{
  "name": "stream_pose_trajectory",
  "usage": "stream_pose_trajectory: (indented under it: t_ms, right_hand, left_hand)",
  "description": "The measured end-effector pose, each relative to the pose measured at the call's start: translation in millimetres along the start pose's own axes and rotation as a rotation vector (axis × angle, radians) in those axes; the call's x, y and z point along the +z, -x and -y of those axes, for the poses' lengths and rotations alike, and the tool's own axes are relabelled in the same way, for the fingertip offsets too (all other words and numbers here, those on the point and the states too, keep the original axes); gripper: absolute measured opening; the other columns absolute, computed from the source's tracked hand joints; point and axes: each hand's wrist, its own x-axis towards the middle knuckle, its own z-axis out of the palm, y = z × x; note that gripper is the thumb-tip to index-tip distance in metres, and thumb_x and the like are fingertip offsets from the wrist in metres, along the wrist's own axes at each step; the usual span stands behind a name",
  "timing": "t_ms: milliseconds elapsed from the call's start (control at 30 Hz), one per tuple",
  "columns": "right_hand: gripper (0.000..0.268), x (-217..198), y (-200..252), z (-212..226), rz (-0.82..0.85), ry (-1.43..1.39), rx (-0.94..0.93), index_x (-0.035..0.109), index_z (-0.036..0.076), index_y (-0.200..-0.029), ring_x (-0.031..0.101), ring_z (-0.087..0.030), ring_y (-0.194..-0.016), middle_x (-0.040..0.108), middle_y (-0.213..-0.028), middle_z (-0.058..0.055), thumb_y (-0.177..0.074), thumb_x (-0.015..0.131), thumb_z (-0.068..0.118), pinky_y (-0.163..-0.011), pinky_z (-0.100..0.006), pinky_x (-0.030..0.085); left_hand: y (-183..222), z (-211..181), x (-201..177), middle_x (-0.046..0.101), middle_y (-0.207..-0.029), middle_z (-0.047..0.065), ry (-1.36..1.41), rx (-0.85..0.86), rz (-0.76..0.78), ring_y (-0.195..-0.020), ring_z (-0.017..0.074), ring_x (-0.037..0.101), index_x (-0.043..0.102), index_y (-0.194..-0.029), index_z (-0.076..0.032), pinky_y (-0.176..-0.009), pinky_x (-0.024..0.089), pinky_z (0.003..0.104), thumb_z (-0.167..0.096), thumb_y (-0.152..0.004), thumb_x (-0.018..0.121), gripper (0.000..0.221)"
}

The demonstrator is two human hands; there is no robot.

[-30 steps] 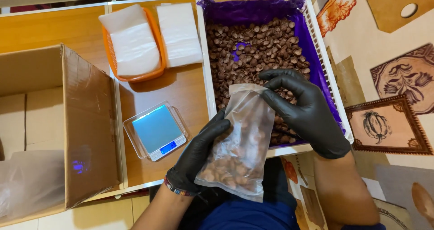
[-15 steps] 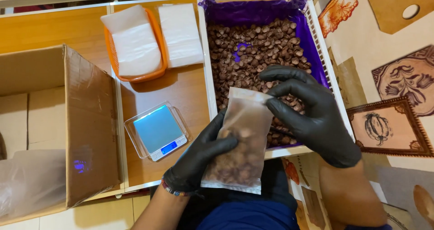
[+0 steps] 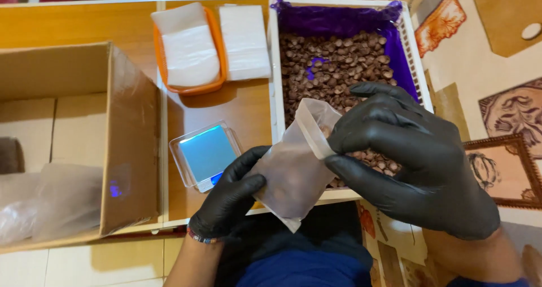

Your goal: The person picks up chocolate buttons from a tray by hand and places them into small plastic bags, then weighs each bag on a scale and places the bags into a cardboard box.

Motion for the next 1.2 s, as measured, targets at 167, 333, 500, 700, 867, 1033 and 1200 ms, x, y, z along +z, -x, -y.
stream_pose_trajectory:
  t_ms: [167,333,500,700,867,1033,1200]
  right_hand:
    - [0.005,20.8,-36.3,14.1,0.000,-0.033,-0.066,0.069,0.000,-0.092,0.067,-0.029,-0.083,0.069,-0.085,-0.012,-0.093,0.071,0.003,-0.094,-0.048,0.053]
    - [0.002,63.8,-55.7,2.0,0.024,-0.072,-0.145,0.072,-0.002,-0.093,0.068,-0.026,-0.081,0.073,-0.089,-0.013,-0.094,0.070,-0.001,-0.075,-0.040,0.051]
    - [0.008,106.0,-74.6,-2.7,0.039,-0.158,-0.054,0.072,0.005,-0.094,0.070,-0.021,-0.077,0.074,-0.085,-0.008,-0.099,0.065,0.006,-0.071,-0.037,0.051]
    - [0.003,157.0,-82.3,-11.2,0.008,-0.238,0.083,0.074,0.008,-0.097,0.074,-0.040,-0.088,0.076,-0.084,-0.014,-0.097,0.072,0.009,-0.084,-0.049,0.056]
    - [0.004,181.1,-77.9,-20.4,0.011,-0.269,0.173,0.076,0.012,-0.100,0.075,-0.034,-0.096,0.077,-0.089,-0.011,-0.098,0.073,0.011,-0.090,-0.043,0.056]
    - [0.006,182.6,-73.4,-22.4,0.037,-0.257,0.281,0.076,0.010,-0.102,0.073,-0.035,-0.103,0.077,-0.094,-0.014,-0.098,0.072,0.011,-0.094,-0.045,0.056]
    - [0.010,180.7,-73.0,-19.4,0.103,-0.238,0.431,0.076,0.008,-0.104,0.072,-0.036,-0.110,0.077,-0.098,-0.015,-0.099,0.072,0.015,-0.096,-0.046,0.056]
  left_hand:
    - [31.2,-28.6,1.8,0.074,-0.120,0.006,-0.420,0.237,-0.342,-0.100,0.0124,0.067,0.065,-0.134,-0.005,-0.089,0.053,0.028,-0.020,-0.093,0.064,0.043]
    - [59.6,-23.3,-29.7,0.072,-0.118,0.014,-1.202,0.863,-0.697,-0.108,0.0246,0.073,0.062,-0.129,-0.002,-0.094,0.057,0.036,-0.004,-0.098,0.067,0.032]
    - [67.9,-4.1,-63.9,0.062,-0.128,0.022,-1.471,0.943,-0.743,-0.124,0.0380,0.061,0.061,-0.131,-0.003,-0.105,0.053,0.046,-0.003,-0.096,0.068,0.035]
    - [65.5,26.1,-100.9,0.062,-0.134,0.021,-1.538,0.830,-0.928,-0.125,0.0400,0.063,0.066,-0.131,-0.009,-0.100,0.054,0.048,-0.016,-0.089,0.078,0.044]
    - [67.1,28.0,-98.5,0.065,-0.135,0.021,-1.479,0.811,-0.978,-0.122,0.0396,0.065,0.065,-0.133,-0.008,-0.096,0.057,0.047,-0.014,-0.090,0.076,0.045]
    - [63.5,34.5,-110.5,0.070,-0.123,0.021,-1.490,0.864,-0.907,-0.116,0.0397,0.068,0.068,-0.129,-0.006,-0.095,0.058,0.047,-0.011,-0.088,0.078,0.042]
    - [66.6,33.3,-107.2,0.072,-0.116,0.017,-1.492,0.862,-0.881,-0.110,0.0370,0.070,0.071,-0.124,-0.008,-0.091,0.059,0.044,-0.008,-0.088,0.078,0.036]
